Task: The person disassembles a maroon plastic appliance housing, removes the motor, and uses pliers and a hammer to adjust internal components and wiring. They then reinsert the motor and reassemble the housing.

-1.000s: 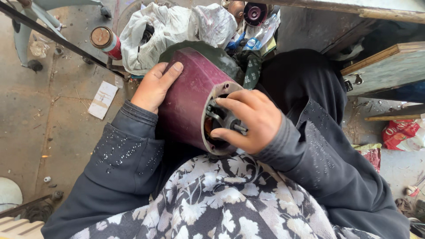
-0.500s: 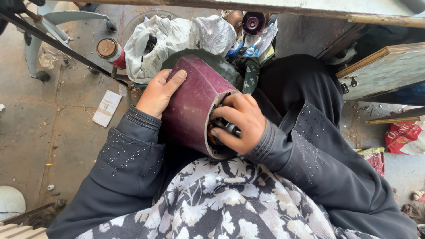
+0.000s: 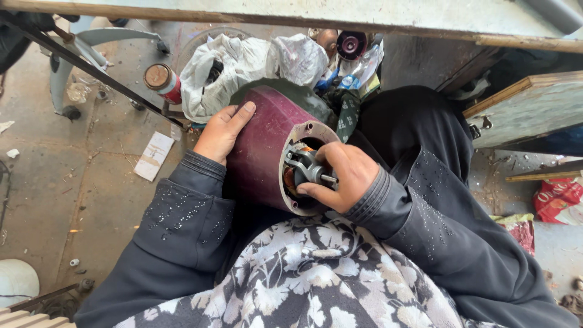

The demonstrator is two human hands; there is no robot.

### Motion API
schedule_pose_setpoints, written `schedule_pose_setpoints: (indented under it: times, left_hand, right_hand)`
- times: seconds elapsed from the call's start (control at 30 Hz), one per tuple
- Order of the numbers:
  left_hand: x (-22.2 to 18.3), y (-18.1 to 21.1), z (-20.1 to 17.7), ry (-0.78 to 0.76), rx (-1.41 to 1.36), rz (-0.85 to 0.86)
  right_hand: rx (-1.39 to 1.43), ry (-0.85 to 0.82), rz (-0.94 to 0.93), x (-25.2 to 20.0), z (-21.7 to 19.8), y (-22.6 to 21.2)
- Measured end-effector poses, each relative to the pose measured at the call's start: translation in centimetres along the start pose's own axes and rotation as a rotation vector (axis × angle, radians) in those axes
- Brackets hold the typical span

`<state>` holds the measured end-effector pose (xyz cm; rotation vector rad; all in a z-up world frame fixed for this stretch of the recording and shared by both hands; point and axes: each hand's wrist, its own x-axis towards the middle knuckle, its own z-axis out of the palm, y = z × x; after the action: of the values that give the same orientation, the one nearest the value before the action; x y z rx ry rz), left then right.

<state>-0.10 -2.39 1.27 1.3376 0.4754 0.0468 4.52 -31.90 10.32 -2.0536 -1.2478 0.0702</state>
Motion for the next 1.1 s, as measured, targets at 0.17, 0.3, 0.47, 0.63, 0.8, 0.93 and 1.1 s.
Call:
schedule_pose_setpoints:
  times: [0.17, 0.3, 0.47, 0.63, 0.8, 0.93, 1.1]
  left_hand:
    - [0.2, -0.2, -0.2, 0.001, 0.006, 0.025]
    - [0.3, 0.3, -0.6, -0.025, 0.078, 0.078]
    - [0.3, 1.8, -3.0, 0.008, 0.100, 0.071]
    - [0.6, 1.0, -3.3, -0.123, -0.008, 0.027]
    - [0.8, 0.1, -2.9, -0.048, -0.068, -0.038]
    - [1.0, 0.6, -3.3, 0.011, -0.007, -0.056]
    - [0.5, 0.6, -3.7, -0.059, -0.105, -0.071]
  right_hand:
    - [0.014, 0.038, -0.074, 0.0, -0.2, -1.0]
    - [-0.004, 0.060, -0.126, -0.5, -1.8, -3.2]
    - [0.038, 0.061, -0.204, -1.1, -4.0, -4.7]
    - [0.207, 0.021, 0.061, -0.8, -5.0, -2.0]
    - [0.404, 0.020, 0.294, -0.9, -4.9, 0.7]
    - [0.459, 0.048, 0.459, -1.2, -5.5, 2.4]
    - [0.470, 0.101, 0.350, -2.4, -7.8, 4.1]
